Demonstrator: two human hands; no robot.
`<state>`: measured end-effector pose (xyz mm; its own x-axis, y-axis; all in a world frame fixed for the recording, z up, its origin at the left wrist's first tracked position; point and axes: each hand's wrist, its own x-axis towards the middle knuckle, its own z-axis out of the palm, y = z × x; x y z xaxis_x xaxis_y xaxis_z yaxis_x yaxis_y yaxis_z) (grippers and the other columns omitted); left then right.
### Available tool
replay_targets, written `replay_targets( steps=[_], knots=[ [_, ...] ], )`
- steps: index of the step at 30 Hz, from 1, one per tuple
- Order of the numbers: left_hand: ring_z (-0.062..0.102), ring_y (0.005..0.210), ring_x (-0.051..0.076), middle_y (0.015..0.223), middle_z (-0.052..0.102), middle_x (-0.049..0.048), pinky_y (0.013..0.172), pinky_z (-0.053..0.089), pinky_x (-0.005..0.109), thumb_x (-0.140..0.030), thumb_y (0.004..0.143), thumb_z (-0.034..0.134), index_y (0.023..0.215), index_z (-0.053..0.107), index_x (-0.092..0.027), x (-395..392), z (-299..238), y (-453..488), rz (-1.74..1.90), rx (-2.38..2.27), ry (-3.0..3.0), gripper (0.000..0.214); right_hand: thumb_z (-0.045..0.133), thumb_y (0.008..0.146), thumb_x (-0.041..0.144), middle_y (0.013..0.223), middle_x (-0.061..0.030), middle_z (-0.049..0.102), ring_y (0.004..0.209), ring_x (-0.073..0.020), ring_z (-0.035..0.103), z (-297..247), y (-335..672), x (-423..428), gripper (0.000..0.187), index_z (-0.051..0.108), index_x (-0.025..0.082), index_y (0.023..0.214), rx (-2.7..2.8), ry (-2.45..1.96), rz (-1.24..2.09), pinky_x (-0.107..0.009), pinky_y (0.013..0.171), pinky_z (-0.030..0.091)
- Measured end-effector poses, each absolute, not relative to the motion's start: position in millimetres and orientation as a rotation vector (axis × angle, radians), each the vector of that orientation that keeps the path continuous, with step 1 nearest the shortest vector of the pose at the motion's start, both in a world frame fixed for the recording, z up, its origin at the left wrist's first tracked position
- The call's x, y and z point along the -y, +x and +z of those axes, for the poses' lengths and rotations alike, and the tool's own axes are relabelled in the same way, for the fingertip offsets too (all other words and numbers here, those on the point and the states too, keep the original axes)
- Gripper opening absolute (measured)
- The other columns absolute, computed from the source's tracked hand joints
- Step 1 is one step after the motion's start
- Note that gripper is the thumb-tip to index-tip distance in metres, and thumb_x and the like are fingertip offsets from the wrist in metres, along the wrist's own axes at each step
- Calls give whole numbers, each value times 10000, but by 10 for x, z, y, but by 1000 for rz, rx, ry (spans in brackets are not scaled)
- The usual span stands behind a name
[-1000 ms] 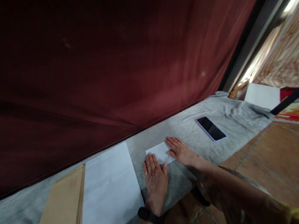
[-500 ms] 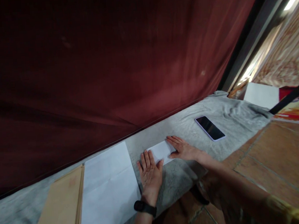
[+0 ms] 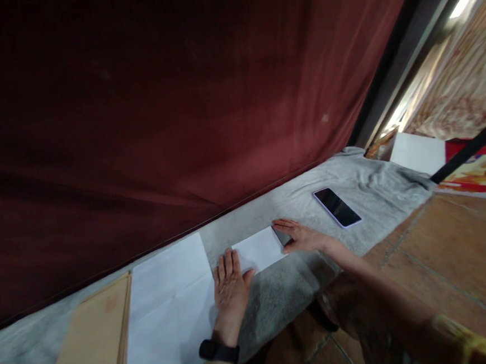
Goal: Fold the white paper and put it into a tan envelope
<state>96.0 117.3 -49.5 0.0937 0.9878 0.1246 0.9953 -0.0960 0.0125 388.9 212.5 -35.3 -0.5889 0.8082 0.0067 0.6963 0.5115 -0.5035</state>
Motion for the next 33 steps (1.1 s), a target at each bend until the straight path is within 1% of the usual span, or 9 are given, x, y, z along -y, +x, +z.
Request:
replay_targets(
  steps=[6, 9, 13, 17, 19, 22, 25, 29, 33],
  knots=[
    [411, 1442, 352, 1560, 447, 183, 1144, 388, 501, -417, 989, 443, 1495, 448, -109, -1153, -519, 985, -248, 2057, -2227, 593, 670, 881, 386, 1509, -112, 524, 1398, -276, 484, -299, 3754, -2157, 666, 488, 194, 1492, 2372, -1298, 671, -430, 1161, 403],
    [428, 1429, 351, 1561, 440, 200, 1155, 375, 492, -371, 996, 441, 1485, 460, -94, -1128, -482, 1028, -271, 2054, -2213, 562, 684, 865, 353, 1483, -141, 541, 1371, -291, 500, -278, 3596, -2137, 688, 480, 159, 1493, 2371, -1336, 591, -435, 1154, 394],
    [455, 1408, 356, 1550, 448, 213, 1141, 394, 485, -348, 996, 445, 1473, 476, -85, -1119, -455, 1044, -266, 2014, -2238, 545, 705, 840, 319, 1484, -143, 521, 1362, -317, 477, -281, 3442, -2117, 725, 456, 193, 1509, 2408, -1430, 496, -479, 1147, 363],
    [469, 1400, 344, 1538, 470, 202, 1137, 403, 477, -365, 1000, 440, 1465, 485, -97, -1126, -481, 1023, -294, 1989, -2230, 539, 736, 809, 332, 1394, -150, 561, 1275, -321, 513, -290, 3397, -2147, 719, 501, 185, 1472, 2417, -1503, 484, -470, 1108, 389],
    [465, 1404, 343, 1542, 464, 204, 1132, 408, 478, -367, 1002, 437, 1466, 482, -98, -1128, -497, 1015, -299, 1994, -2233, 538, 747, 795, 323, 1300, -138, 606, 1203, -310, 545, -288, 3399, -2174, 644, 574, 188, 1401, 2385, -1543, 466, -451, 1066, 422],
    [443, 1420, 348, 1555, 440, 212, 1137, 400, 484, -370, 995, 459, 1473, 471, -96, -1130, -511, 1016, -292, 2030, -2232, 551, 741, 793, 253, 1082, -93, 672, 1101, -269, 584, -267, 3427, -2214, 370, 713, 199, 1158, 2320, -1523, 501, -392, 999, 454],
    [425, 1433, 346, 1562, 432, 209, 1152, 381, 488, -360, 991, 474, 1478, 465, -104, -1129, -512, 1023, -281, 2065, -2233, 550, 714, 800, 166, 926, -56, 676, 985, -222, 617, -214, 3472, -2234, 123, 738, 189, 918, 2247, -1471, 624, -325, 908, 475],
    [426, 1431, 360, 1560, 435, 207, 1149, 385, 496, -339, 986, 483, 1467, 483, -102, -1134, -507, 1027, -267, 2073, -2241, 536, 649, 840, 134, 906, -34, 681, 813, -158, 633, -101, 3511, -2216, 86, 718, 182, 857, 2136, -1487, 806, -257, 769, 473],
    [432, 1433, 339, 1555, 449, 196, 1146, 399, 499, -272, 990, 443, 1466, 482, -106, -1157, -481, 1058, -358, 2057, -2234, 506, 656, 822, 115, 748, -1, 665, 747, -156, 633, -39, 3481, -2175, 81, 701, 180, 807, 1968, -1586, 1005, -249, 723, 455]
  ],
)
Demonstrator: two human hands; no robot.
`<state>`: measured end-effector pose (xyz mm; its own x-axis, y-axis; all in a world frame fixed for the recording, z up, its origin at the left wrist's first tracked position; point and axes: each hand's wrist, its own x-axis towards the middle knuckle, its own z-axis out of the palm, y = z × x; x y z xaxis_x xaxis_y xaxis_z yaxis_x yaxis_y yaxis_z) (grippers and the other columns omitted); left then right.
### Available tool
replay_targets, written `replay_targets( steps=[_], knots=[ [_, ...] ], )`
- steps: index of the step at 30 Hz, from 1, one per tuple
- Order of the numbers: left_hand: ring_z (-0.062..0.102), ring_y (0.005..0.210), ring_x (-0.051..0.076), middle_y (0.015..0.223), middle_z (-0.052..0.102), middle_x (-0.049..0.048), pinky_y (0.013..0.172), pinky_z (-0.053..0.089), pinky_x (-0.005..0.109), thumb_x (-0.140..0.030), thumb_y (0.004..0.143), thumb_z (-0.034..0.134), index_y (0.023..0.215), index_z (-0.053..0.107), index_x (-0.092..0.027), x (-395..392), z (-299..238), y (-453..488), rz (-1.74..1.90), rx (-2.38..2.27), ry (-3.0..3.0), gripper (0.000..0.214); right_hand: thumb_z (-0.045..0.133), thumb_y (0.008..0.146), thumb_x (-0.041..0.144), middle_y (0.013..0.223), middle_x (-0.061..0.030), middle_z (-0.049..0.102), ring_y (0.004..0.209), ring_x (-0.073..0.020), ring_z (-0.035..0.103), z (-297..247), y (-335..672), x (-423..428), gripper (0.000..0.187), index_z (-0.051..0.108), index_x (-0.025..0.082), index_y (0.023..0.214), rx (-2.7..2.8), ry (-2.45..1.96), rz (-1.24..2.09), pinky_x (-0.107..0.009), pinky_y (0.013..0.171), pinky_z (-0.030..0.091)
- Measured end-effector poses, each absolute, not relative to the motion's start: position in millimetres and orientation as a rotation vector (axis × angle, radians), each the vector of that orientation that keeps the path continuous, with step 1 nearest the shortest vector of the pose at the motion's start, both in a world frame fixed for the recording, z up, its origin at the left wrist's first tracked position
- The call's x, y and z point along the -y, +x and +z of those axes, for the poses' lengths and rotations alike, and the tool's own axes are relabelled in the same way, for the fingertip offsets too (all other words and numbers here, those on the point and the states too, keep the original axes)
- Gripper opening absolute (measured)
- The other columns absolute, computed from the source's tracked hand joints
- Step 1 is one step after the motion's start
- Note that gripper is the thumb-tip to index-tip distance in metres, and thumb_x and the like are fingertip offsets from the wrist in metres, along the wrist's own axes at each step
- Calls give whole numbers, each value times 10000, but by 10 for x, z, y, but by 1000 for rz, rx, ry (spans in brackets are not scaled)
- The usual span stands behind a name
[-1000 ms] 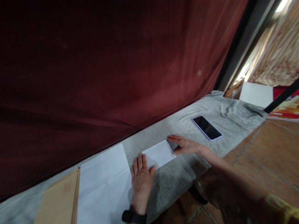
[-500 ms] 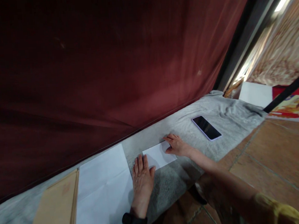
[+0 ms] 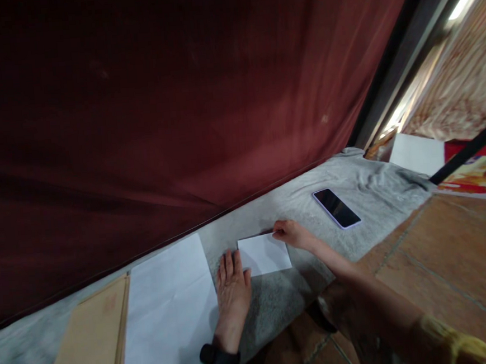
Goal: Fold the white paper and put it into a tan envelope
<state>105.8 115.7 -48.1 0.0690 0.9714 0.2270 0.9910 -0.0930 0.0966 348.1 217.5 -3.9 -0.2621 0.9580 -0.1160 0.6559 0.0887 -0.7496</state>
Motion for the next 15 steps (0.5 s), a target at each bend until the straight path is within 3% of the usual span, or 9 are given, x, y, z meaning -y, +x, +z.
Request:
replay_targets(
  steps=[7, 15],
  knots=[
    [352, 1493, 244, 1591, 421, 122, 1182, 413, 448, -231, 1020, 354, 1513, 420, -142, -1107, -297, 1333, -660, 1835, -2499, 505, 559, 914, 148, 639, 25, 621, 523, -117, 620, -151, 3382, -2144, 102, 646, 170, 867, 1678, -1664, 1270, -202, 509, 468],
    [334, 1500, 262, 1592, 400, 178, 1185, 400, 479, -237, 1028, 342, 1489, 423, -92, -985, -321, 1435, -525, 1803, -2640, 490, 557, 910, 124, 706, -7, 670, 611, -154, 675, -98, 3359, -2029, 89, 636, 163, 898, 1704, -1718, 1267, -230, 566, 521]
  ],
)
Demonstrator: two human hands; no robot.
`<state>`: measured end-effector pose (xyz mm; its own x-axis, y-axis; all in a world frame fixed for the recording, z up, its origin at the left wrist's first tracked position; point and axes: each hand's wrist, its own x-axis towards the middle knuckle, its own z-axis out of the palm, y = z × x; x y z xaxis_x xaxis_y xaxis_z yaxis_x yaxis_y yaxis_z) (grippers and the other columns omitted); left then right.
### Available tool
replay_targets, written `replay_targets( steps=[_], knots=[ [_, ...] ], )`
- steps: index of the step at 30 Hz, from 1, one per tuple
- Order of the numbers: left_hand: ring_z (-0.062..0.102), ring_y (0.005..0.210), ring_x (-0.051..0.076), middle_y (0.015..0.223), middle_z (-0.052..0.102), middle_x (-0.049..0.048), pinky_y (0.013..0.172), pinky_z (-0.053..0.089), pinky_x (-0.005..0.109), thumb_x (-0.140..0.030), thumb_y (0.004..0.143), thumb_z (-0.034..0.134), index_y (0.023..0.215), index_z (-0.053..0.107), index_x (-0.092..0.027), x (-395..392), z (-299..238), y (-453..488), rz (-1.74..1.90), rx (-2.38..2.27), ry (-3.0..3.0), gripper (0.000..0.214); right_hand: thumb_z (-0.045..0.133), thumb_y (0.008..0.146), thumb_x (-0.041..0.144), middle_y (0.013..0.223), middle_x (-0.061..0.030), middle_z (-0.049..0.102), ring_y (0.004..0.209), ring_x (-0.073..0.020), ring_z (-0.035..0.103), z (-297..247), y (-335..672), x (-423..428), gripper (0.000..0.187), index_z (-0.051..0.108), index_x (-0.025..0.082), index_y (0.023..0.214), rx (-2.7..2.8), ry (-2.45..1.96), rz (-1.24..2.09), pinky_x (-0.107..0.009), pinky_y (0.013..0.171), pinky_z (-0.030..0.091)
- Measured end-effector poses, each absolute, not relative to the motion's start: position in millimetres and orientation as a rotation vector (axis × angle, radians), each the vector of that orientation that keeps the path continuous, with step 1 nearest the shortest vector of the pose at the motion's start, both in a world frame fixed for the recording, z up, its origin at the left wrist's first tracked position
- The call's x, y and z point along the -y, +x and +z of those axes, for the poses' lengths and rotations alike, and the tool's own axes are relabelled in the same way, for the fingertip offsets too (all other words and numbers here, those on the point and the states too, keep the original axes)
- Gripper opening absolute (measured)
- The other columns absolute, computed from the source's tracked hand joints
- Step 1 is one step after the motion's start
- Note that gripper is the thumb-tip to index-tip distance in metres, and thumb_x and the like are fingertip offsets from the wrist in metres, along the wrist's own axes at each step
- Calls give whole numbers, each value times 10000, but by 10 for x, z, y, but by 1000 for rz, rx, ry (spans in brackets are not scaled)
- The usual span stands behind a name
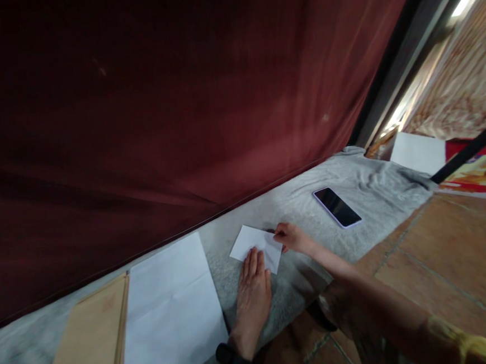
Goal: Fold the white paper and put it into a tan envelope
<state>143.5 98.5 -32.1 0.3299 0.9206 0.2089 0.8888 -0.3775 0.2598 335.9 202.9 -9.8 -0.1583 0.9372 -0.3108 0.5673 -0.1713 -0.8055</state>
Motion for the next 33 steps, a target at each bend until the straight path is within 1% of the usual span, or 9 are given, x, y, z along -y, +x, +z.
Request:
replay_targets(
  steps=[3, 5, 9, 12, 15, 18, 22, 27, 33],
  knots=[
    [311, 1509, 267, 1595, 394, 176, 1195, 378, 493, -236, 1024, 342, 1489, 426, -93, -961, -351, 1448, 418, -1704, 2512, 494, 561, 921, 136, 962, -78, 727, 895, -204, 705, -38, 3339, -1917, 135, 664, 167, 1002, 1978, -1689, 790, -291, 810, 551],
    [309, 1510, 268, 1597, 391, 175, 1200, 366, 495, -236, 1024, 328, 1494, 423, -90, -966, -357, 1453, 375, -1741, 2530, 502, 526, 954, 152, 1130, -106, 715, 1078, -220, 669, -36, 3297, -1821, 203, 676, 176, 1089, 2146, -1562, 538, -323, 969, 512],
    [307, 1510, 282, 1591, 392, 191, 1207, 338, 505, -243, 1018, 316, 1502, 414, -60, -1022, -359, 1428, 309, -1882, 2539, 526, 432, 1020, 201, 1370, -93, 642, 1269, -195, 595, -161, 3168, -1601, 344, 637, 194, 1296, 2423, -1204, 480, -333, 1116, 441],
    [309, 1510, 281, 1587, 394, 197, 1208, 335, 482, -291, 1016, 339, 1507, 407, -44, -1071, -369, 1401, 295, -1999, 2504, 554, 432, 1033, 256, 1513, -115, 522, 1403, -231, 482, -311, 3113, -1480, 430, 530, 164, 1441, 2542, -1150, 371, -420, 1197, 359],
    [343, 1495, 282, 1581, 399, 206, 1214, 321, 463, -343, 1010, 365, 1506, 411, -33, -1106, -383, 1388, 289, -2122, 2433, 586, 430, 1039, 294, 1580, -125, 428, 1456, -249, 411, -410, 3152, -1459, 483, 462, 152, 1499, 2555, -1229, 302, -461, 1223, 315],
    [363, 1484, 293, 1569, 407, 225, 1214, 314, 458, -366, 1006, 370, 1497, 422, -16, -1135, -389, 1365, 279, -2186, 2390, 605, 494, 1021, 356, 1592, -144, 400, 1469, -271, 389, -434, 3258, -1510, 545, 440, 136, 1516, 2532, -1309, 304, -482, 1228, 302],
    [387, 1470, 302, 1543, 447, 226, 1193, 342, 472, -337, 1005, 345, 1484, 445, -19, -1176, -396, 1294, 311, -2244, 2370, 583, 577, 983, 395, 1591, -155, 397, 1475, -287, 377, -428, 3395, -1585, 623, 417, 145, 1531, 2480, -1352, 330, -502, 1225, 303],
    [394, 1463, 330, 1529, 448, 254, 1165, 366, 529, -316, 991, 342, 1483, 434, 5, -1193, -417, 1238, 358, -2272, 2348, 594, 651, 933, 428, 1582, -164, 410, 1470, -320, 377, -423, 3485, -1646, 690, 428, 158, 1527, 2426, -1391, 357, -528, 1217, 311],
    [419, 1442, 353, 1512, 473, 255, 1158, 367, 537, -302, 977, 373, 1462, 464, 4, -1234, -399, 1198, 410, -2354, 2241, 580, 699, 890, 413, 1575, -169, 422, 1467, -330, 370, -382, 3561, -1717, 682, 491, 145, 1482, 2410, -1466, 408, -512, 1206, 319]
  ],
)
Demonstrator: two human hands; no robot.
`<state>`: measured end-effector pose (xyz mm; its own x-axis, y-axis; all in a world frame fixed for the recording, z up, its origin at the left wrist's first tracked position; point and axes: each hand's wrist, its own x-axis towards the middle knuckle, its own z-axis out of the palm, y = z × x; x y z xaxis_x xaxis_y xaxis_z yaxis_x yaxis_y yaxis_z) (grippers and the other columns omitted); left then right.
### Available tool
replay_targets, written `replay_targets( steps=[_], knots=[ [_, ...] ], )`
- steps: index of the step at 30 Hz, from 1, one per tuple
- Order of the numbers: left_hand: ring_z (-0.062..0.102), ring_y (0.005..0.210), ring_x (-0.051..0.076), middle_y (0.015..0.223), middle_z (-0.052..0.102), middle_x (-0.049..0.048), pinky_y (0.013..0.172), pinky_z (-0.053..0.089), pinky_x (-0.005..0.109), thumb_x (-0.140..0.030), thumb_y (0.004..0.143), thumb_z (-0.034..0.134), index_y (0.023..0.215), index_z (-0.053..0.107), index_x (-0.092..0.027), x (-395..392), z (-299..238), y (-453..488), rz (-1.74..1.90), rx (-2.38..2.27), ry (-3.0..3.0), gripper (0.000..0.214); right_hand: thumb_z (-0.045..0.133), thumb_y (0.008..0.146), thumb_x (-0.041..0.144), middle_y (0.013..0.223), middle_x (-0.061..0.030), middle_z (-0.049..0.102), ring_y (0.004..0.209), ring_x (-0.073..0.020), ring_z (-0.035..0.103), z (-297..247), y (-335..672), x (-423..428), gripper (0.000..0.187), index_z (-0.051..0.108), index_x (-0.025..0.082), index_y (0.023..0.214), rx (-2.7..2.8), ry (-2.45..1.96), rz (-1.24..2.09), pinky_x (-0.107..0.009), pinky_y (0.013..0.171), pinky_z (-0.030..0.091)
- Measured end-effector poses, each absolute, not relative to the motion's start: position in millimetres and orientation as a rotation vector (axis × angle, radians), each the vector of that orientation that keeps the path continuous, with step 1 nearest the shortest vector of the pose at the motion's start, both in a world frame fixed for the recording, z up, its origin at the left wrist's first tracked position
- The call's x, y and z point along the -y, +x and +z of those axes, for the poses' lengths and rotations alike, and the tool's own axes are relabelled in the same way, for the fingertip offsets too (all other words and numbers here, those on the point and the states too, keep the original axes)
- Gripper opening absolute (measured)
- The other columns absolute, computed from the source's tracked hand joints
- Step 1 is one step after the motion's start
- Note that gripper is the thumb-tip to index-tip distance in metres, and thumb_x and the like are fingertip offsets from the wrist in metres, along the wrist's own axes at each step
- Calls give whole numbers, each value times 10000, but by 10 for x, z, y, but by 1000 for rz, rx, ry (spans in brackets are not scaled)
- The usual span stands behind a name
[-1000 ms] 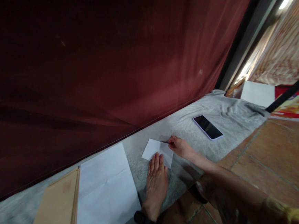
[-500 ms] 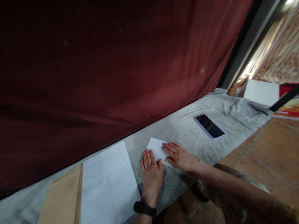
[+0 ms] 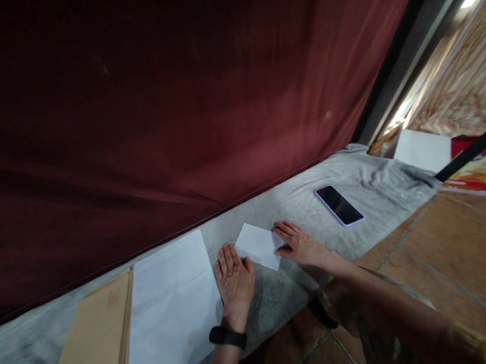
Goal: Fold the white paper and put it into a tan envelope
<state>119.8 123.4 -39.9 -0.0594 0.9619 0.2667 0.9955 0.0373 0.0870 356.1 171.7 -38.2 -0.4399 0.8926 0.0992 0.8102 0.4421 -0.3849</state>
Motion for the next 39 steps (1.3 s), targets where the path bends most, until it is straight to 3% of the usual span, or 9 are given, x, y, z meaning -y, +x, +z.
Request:
replay_targets(
  steps=[5, 9, 12, 18, 26, 29, 34, 39],
  knots=[
    [445, 1420, 370, 1514, 462, 279, 1131, 404, 540, -304, 994, 375, 1470, 428, 18, -1264, -321, 1204, -531, 2144, -2045, 577, 721, 869, 380, 1558, -183, 439, 1459, -330, 378, -384, 3557, -1740, 669, 515, 134, 1457, 2390, -1471, 407, -509, 1198, 322],
    [399, 1466, 270, 1567, 440, 177, 1153, 418, 461, -308, 1023, 352, 1537, 353, -96, -1109, -291, 1430, -629, 1881, -2418, 556, 743, 845, 377, 1536, -187, 464, 1444, -335, 400, -415, 3548, -1756, 672, 534, 143, 1439, 2367, -1448, 417, -518, 1182, 342],
    [381, 1478, 246, 1581, 433, 136, 1177, 395, 466, -316, 1028, 349, 1556, 331, -147, -945, -310, 1603, -544, 1728, -2626, 554, 734, 849, 373, 1532, -189, 469, 1441, -339, 403, -432, 3553, -1761, 659, 533, 166, 1442, 2348, -1437, 416, -537, 1171, 348],
    [341, 1496, 284, 1591, 391, 192, 1189, 367, 495, -382, 1020, 364, 1560, 309, -74, -895, -391, 1525, -453, 1814, -2496, 624, 727, 845, 351, 1523, -206, 472, 1441, -340, 395, -409, 3551, -1758, 674, 523, 132, 1448, 2364, -1456, 435, -524, 1175, 340],
    [380, 1472, 314, 1546, 442, 230, 1175, 377, 486, -438, 1023, 319, 1509, 404, -22, -1068, -428, 1249, -339, 1974, -2276, 645, 727, 828, 323, 1454, -149, 514, 1368, -314, 444, -300, 3519, -1755, 614, 554, 176, 1398, 2335, -1449, 479, -481, 1150, 361],
    [412, 1451, 329, 1534, 446, 249, 1175, 371, 492, -437, 1025, 311, 1482, 437, 3, -1103, -419, 1229, -309, 2008, -2212, 646, 683, 849, 260, 1325, -131, 581, 1262, -286, 507, -251, 3484, -1777, 463, 614, 186, 1301, 2285, -1469, 498, -450, 1091, 409],
    [407, 1453, 339, 1530, 450, 256, 1185, 356, 504, -447, 1027, 322, 1458, 465, 14, -1104, -409, 1281, -360, 1985, -2228, 647, 639, 857, 197, 1029, -100, 673, 1075, -257, 582, -152, 3401, -1847, 122, 709, 172, 954, 2140, -1614, 638, -375, 971, 445],
    [336, 1494, 327, 1566, 413, 229, 1202, 337, 513, -494, 1010, 383, 1479, 442, -21, -998, -399, 1406, -405, 1890, -2377, 669, 580, 844, 128, 828, -43, 698, 779, -179, 642, -72, 3354, -1861, 125, 699, 159, 860, 1990, -1675, 976, -262, 688, 436]
  ],
)
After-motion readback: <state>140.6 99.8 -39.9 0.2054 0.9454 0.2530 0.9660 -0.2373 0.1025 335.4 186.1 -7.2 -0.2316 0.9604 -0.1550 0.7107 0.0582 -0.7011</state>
